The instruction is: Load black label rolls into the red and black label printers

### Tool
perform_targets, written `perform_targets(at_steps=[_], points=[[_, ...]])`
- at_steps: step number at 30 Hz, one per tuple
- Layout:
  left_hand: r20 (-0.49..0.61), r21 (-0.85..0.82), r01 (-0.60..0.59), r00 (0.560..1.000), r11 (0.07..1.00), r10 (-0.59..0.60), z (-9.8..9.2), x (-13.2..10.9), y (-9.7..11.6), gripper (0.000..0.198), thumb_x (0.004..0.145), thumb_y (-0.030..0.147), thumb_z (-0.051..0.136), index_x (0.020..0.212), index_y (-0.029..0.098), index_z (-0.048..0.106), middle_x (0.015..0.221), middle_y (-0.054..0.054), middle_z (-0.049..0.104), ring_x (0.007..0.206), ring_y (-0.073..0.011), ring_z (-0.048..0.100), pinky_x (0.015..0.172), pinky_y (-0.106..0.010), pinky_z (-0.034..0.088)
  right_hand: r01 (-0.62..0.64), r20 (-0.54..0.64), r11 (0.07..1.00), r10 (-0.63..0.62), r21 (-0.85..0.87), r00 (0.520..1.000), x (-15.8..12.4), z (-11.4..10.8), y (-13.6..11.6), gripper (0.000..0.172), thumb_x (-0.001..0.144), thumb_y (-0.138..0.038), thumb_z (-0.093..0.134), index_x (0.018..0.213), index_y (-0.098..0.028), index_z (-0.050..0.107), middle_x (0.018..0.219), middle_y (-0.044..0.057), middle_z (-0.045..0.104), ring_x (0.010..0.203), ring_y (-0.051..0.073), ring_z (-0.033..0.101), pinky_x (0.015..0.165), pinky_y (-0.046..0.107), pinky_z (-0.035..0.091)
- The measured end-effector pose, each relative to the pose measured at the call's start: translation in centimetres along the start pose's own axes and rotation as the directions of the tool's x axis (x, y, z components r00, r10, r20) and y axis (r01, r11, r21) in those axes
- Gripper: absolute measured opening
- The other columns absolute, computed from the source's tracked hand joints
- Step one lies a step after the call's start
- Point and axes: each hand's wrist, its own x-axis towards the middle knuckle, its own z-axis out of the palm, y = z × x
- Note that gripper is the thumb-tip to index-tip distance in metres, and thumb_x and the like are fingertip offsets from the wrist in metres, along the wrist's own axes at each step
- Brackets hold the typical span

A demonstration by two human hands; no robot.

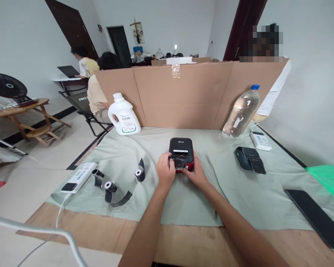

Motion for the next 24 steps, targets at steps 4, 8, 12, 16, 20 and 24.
perform_targets(at_steps=[4,8,12,16,20,24], points=[[0.020,-0.024,-0.009,1.000,1.000,0.009,0.0,-0.2,-0.4,0.027,0.096,0.024,0.039,0.109,0.020,0.062,0.104,-0.010,0.067,0.103,-0.0253,0.062,0.094,-0.039,0.047,0.010,0.029,1.000,-0.010,-0.019,1.000,-0.2,-0.4,-0.1,0.101,0.078,-0.055,0.072,0.159,-0.019,0.022,0.141,0.019,0.053,0.132,0.038,0.049,0.108,0.058,0.041],[0.019,-0.110,-0.062,0.998,0.992,0.065,0.4,-0.9,-1.1,0.035,0.102,0.031,0.034,0.120,0.021,0.062,0.117,-0.011,0.067,0.114,-0.0236,0.061,0.101,-0.040,0.047,-0.002,0.013,1.000,0.002,-0.027,1.000,0.1,-2.0,-0.8,0.084,0.084,-0.053,0.065,0.156,-0.023,0.032,0.139,0.016,0.054,0.128,0.033,0.053,0.106,0.054,0.045],[-0.009,-0.150,-0.111,0.994,0.982,0.111,0.8,-1.4,-1.5,0.038,0.103,0.035,0.036,0.128,0.021,0.061,0.134,-0.012,0.062,0.127,-0.0233,0.056,0.112,-0.043,0.042,0.081,-0.015,0.996,-0.082,-0.045,0.997,2.8,-4.7,-2.4,0.041,0.094,-0.046,0.050,0.126,-0.024,0.065,0.137,0.013,0.058,0.116,0.028,0.061,0.092,0.045,0.054],[-0.033,-0.207,-0.079,0.997,0.975,0.073,0.9,-1.4,-1.5,0.039,0.102,0.036,0.041,0.134,0.021,0.058,0.142,-0.013,0.056,0.134,-0.0238,0.052,0.114,-0.042,0.041,0.097,0.116,0.982,-0.079,-0.162,0.990,7.4,-6.0,-4.1,0.029,0.092,-0.032,0.049,0.103,-0.022,0.074,0.111,0.009,0.073,0.082,0.021,0.067,0.078,0.038,0.055],[-0.027,-0.240,-0.053,0.998,0.969,0.048,0.8,-1.3,-1.5,0.042,0.100,0.035,0.044,0.139,0.020,0.053,0.143,-0.014,0.054,0.134,-0.0245,0.051,0.114,-0.042,0.042,0.127,0.292,0.938,-0.029,-0.322,0.956,10.8,-5.0,-5.3,0.032,0.090,-0.022,0.048,0.100,-0.022,0.078,0.103,0.008,0.077,0.092,0.024,0.070,0.088,0.039,0.052],[-0.002,-0.246,-0.038,0.999,0.969,0.038,0.8,-1.2,-1.6,0.043,0.100,0.034,0.044,0.140,0.021,0.053,0.141,-0.013,0.056,0.134,-0.0245,0.051,0.116,-0.042,0.041,0.133,0.468,0.938,0.035,-0.321,0.883,12.2,-4.0,-6.0,0.031,0.090,-0.024,0.049,0.085,-0.022,0.079,0.090,0.005,0.079,0.086,0.023,0.072,0.081,0.034,0.053]])
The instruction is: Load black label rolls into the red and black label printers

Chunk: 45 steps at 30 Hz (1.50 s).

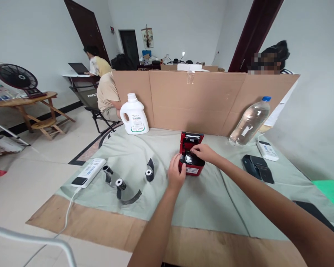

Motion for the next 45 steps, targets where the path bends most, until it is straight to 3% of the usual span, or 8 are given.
perform_targets(at_steps=[7,17,23,26,30,35,40,45], points=[[0.008,-0.008,-0.003,1.000,1.000,0.004,0.2,0.0,-0.2,0.044,0.098,0.030,0.046,0.141,0.022,0.050,0.142,-0.012,0.057,0.135,-0.0246,0.052,0.116,-0.042,0.041,-0.028,0.154,0.944,0.082,-0.328,0.985,2.9,0.0,-0.6,0.038,0.090,-0.011,0.045,0.105,-0.021,0.078,0.116,0.007,0.076,0.105,0.022,0.070,0.088,0.029,0.050],[-0.005,0.025,-0.004,1.000,1.000,0.004,-0.2,0.4,0.5,0.047,0.094,0.027,0.052,0.140,0.021,0.050,0.140,-0.009,0.059,0.132,-0.0234,0.054,0.115,-0.041,0.045,0.080,0.421,0.846,0.178,-0.528,0.890,4.8,0.2,-3.5,0.013,0.073,-0.020,0.068,0.083,-0.014,0.073,0.089,0.014,0.073,0.082,0.028,0.068,0.065,0.030,0.045],[-0.025,-0.029,0.025,0.999,0.999,-0.025,-0.2,0.5,0.7,0.048,0.091,0.025,0.056,0.138,0.023,0.051,0.138,-0.009,0.061,0.129,-0.0257,0.056,0.112,-0.043,0.047,0.014,0.192,0.997,0.000,-0.071,0.981,1.8,-4.4,-3.3,0.028,0.074,-0.036,0.072,0.093,-0.019,0.061,0.082,0.006,0.068,0.070,0.018,0.060,0.059,0.027,0.041],[-0.028,-0.044,0.029,0.999,0.999,-0.030,-0.2,0.6,0.8,0.049,0.089,0.024,0.058,0.138,0.022,0.052,0.136,-0.010,0.061,0.126,-0.0265,0.058,0.110,-0.043,0.048,-0.089,0.136,0.940,0.046,0.328,0.990,1.9,-5.0,-5.6,0.050,0.073,-0.057,0.075,0.104,-0.021,0.059,0.073,-0.001,0.062,0.052,0.010,0.046,0.048,0.024,0.032],[-0.027,-0.043,0.007,1.000,0.999,-0.008,-0.3,0.8,0.8,0.051,0.088,0.025,0.059,0.138,0.021,0.051,0.137,-0.010,0.061,0.125,-0.0268,0.058,0.109,-0.043,0.049,-0.202,0.239,0.776,0.069,0.597,0.969,4.3,-1.5,-10.9,0.054,0.072,-0.068,0.075,0.096,-0.022,0.057,0.059,-0.007,0.048,0.041,0.004,0.026,0.040,0.022,0.015],[0.010,0.017,0.077,0.997,0.997,-0.077,0.2,0.6,0.2,0.036,0.083,0.027,0.062,0.118,0.019,0.063,0.121,-0.011,0.068,0.111,-0.0289,0.064,0.097,-0.045,0.056,-0.266,0.378,0.571,-0.085,0.777,0.922,8.9,6.0,-16.2,0.044,0.074,-0.054,0.081,0.083,-0.023,0.053,0.046,-0.012,0.034,0.039,0.003,0.021,0.041,0.021,0.015],[0.068,-0.080,0.158,0.986,0.984,-0.153,0.3,0.3,-0.3,0.046,0.077,0.027,0.070,0.122,0.024,0.064,0.124,-0.010,0.069,0.118,-0.0334,0.063,0.099,-0.046,0.056,-0.418,0.471,0.275,-0.168,0.866,0.866,13.2,11.2,-18.3,0.035,0.069,-0.031,0.083,0.090,-0.021,0.056,0.076,0.000,0.064,0.051,0.008,0.051,0.044,0.021,0.031],[0.110,-0.241,0.291,0.956,0.926,-0.271,-0.4,0.7,0.3,0.058,0.083,0.034,0.073,0.137,0.030,0.055,0.136,-0.008,0.065,0.123,-0.0332,0.063,0.105,-0.052,0.053,-0.379,0.445,0.288,-0.215,0.880,0.870,14.3,13.1,-18.8,0.040,0.066,-0.022,0.084,0.098,-0.022,0.062,0.079,-0.001,0.065,0.063,0.012,0.061,0.050,0.022,0.038]])
